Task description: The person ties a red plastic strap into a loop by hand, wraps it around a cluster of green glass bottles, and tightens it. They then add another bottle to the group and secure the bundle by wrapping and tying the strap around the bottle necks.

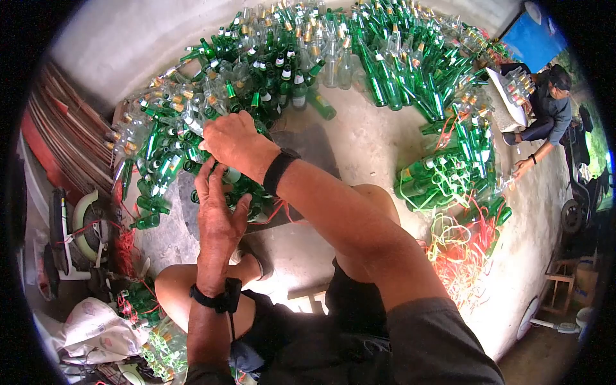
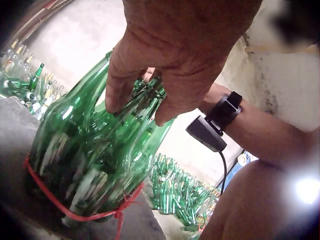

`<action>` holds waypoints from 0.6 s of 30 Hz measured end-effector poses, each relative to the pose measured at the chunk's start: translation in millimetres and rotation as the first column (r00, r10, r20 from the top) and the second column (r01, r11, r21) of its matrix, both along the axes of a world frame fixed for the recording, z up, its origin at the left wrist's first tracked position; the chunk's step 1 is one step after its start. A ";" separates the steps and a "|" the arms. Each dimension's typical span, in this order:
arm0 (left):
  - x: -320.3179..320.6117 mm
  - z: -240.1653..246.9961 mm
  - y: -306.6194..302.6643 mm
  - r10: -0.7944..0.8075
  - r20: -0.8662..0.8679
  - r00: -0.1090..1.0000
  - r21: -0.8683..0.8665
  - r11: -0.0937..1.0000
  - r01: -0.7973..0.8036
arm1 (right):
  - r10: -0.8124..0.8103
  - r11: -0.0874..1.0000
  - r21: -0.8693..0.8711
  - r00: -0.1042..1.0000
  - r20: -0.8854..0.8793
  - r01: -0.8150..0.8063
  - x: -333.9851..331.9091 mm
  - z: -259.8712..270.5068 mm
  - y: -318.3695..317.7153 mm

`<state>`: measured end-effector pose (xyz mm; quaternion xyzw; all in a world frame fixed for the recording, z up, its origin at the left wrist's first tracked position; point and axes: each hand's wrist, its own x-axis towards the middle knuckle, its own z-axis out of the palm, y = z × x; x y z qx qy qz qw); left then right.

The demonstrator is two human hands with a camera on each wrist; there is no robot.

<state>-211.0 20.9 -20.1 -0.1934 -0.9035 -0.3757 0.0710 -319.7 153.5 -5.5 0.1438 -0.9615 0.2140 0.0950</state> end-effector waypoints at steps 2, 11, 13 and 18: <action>-1.1 -1.8 -1.2 -0.016 -0.048 0.999 0.001 1.000 0.016 | -0.007 1.000 -0.006 0.999 -0.031 0.007 1.7 1.9 2.0; -2.4 -7.2 -3.7 -0.056 -0.148 0.987 0.057 0.996 0.065 | 0.099 0.993 0.097 0.951 -0.291 -0.074 14.8 72.8 56.6; 1.1 -2.0 -1.5 -0.036 -0.105 0.994 0.064 0.997 0.043 | 0.166 0.979 0.160 0.952 -0.258 -0.127 22.6 96.8 82.6; 3.2 -0.2 -2.5 -0.033 -0.045 0.998 0.081 0.996 0.037 | 0.209 0.970 0.162 0.960 -0.186 -0.180 76.5 115.2 123.0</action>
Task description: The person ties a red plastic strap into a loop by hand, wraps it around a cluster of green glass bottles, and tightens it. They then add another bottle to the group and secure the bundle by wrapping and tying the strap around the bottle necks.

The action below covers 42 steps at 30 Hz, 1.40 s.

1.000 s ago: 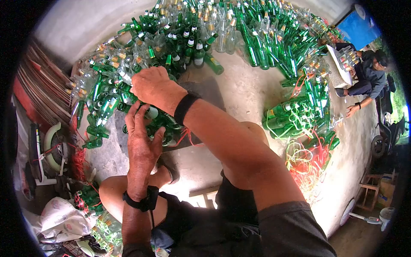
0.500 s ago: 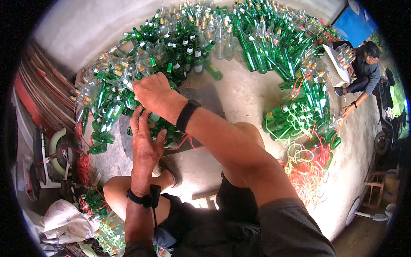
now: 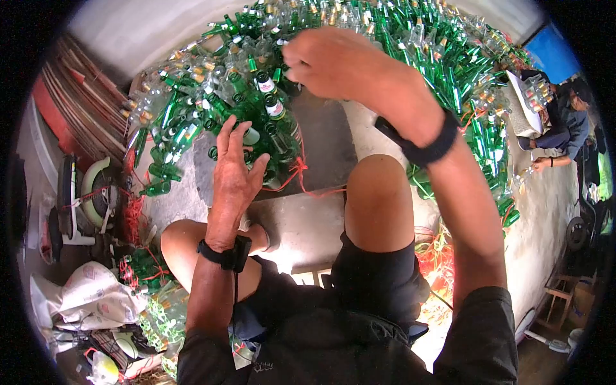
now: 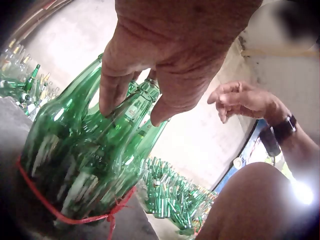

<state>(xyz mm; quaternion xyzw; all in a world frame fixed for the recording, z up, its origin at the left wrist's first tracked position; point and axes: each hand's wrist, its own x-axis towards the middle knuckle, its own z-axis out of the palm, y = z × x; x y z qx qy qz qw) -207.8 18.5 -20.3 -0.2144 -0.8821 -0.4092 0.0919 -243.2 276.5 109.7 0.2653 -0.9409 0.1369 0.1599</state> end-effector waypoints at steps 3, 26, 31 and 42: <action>3.2 4.5 -1.2 0.016 -0.016 1.000 -0.008 1.000 -0.016 | 0.002 0.998 -0.064 0.977 0.212 0.012 48.1 -2.7 6.1; 11.9 2.7 -20.9 0.017 -0.064 0.998 0.030 0.999 -0.015 | -0.252 0.908 -0.139 0.780 0.572 0.396 119.7 -233.3 -87.0; 11.2 7.9 -19.1 -0.020 -0.029 0.999 0.045 0.999 0.021 | -0.341 0.860 -0.103 0.713 0.613 0.500 92.5 -281.5 -91.9; 15.7 11.5 -17.2 0.001 0.080 0.997 0.119 0.993 -0.011 | -0.029 0.467 -0.560 0.645 0.763 0.684 88.4 -325.1 -102.3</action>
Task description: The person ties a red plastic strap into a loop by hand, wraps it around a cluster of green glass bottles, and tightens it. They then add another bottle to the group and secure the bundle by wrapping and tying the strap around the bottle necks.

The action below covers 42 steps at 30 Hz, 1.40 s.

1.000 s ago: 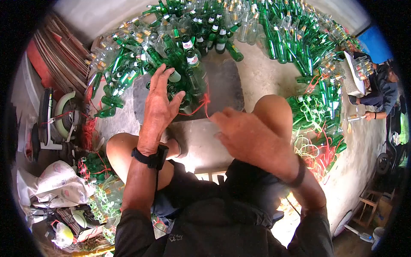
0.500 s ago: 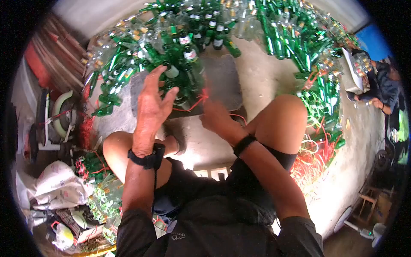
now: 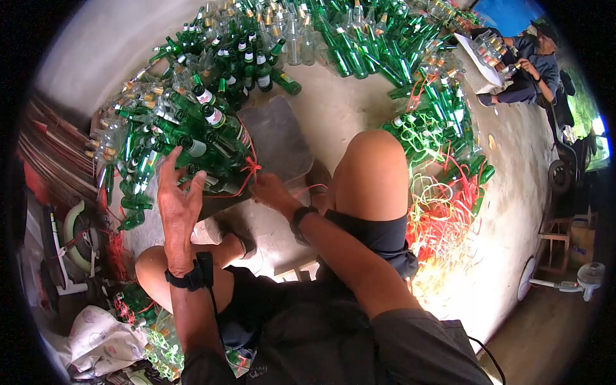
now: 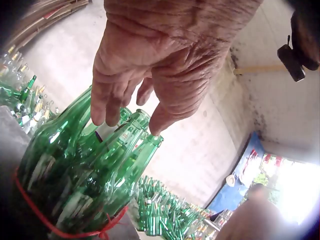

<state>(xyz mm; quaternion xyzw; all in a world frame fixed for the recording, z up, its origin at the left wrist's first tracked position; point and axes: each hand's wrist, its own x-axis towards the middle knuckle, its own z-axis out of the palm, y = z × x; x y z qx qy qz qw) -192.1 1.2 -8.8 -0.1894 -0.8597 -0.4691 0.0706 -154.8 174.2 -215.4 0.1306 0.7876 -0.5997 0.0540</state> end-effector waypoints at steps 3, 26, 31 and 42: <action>-0.3 -2.0 -4.5 -0.006 0.016 1.000 -0.004 1.000 0.006 | -0.102 0.980 -0.161 0.991 0.089 0.115 12.4 12.0 -2.2; -0.6 -12.0 -22.7 0.101 -0.154 0.983 -0.060 0.992 -0.111 | 0.140 0.829 0.518 0.975 0.175 -0.212 35.1 139.7 13.5; -5.0 -21.0 -28.7 0.109 -0.188 0.976 -0.022 0.993 -0.115 | 0.188 0.799 0.595 0.902 -0.388 0.089 73.3 212.1 35.0; 1.6 1.6 -48.0 0.057 -0.079 0.995 0.143 0.989 -0.045 | -0.086 0.735 0.618 0.942 -0.324 0.280 140.3 201.5 342.2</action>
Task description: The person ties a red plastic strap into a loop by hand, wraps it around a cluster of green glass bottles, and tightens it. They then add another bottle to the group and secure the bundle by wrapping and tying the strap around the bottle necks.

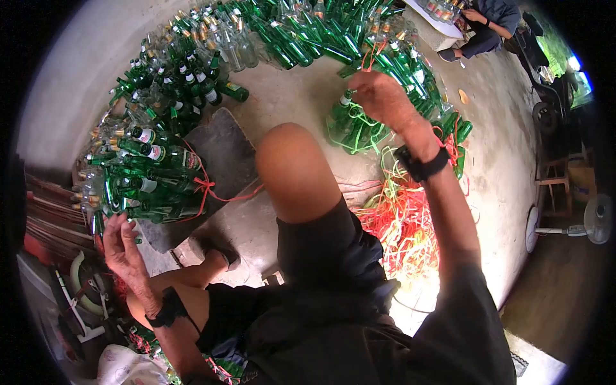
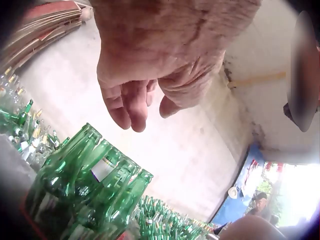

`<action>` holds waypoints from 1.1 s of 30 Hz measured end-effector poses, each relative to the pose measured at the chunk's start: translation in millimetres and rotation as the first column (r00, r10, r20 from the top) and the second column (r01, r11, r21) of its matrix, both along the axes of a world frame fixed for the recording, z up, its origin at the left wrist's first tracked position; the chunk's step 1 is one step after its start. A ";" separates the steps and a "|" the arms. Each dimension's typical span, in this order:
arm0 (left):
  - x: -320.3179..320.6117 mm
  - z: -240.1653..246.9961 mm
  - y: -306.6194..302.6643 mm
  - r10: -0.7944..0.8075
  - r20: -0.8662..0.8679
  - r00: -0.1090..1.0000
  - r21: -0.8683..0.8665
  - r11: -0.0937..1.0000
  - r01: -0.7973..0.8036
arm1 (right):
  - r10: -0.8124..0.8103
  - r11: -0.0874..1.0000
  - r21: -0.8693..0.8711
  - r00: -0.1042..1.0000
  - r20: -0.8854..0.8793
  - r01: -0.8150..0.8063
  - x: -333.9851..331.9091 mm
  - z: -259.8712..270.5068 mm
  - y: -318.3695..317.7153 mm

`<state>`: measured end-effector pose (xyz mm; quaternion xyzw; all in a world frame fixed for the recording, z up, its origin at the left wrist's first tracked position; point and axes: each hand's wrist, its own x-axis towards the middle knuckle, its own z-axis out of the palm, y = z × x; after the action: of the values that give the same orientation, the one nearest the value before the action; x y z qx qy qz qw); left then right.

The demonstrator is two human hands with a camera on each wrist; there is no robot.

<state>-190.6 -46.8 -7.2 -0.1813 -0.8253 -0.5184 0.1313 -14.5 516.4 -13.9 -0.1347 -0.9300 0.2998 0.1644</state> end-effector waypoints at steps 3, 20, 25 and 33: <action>5.0 18.1 -6.0 0.008 0.010 1.000 0.008 1.000 -0.008 | -0.044 0.991 0.133 0.989 0.139 0.026 15.9 -59.5 68.2; 49.2 33.0 -57.3 0.121 0.263 0.957 0.000 0.992 -0.126 | 0.063 0.988 0.076 0.798 0.600 -0.135 29.5 -124.2 117.2; 57.0 34.4 -67.1 0.090 0.233 0.968 -0.045 0.996 -0.081 | -0.067 0.967 0.247 0.872 0.485 -0.064 45.9 -129.6 115.5; 64.3 27.1 -89.2 0.146 0.246 0.958 -0.109 0.987 -0.122 | -0.040 0.996 0.089 0.881 0.471 -0.003 133.2 -218.8 94.6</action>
<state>-126.3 -136.0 19.9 -0.0634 -0.8688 -0.4885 0.0514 118.7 611.1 -232.7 -0.2051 -0.9530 0.2154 -0.0582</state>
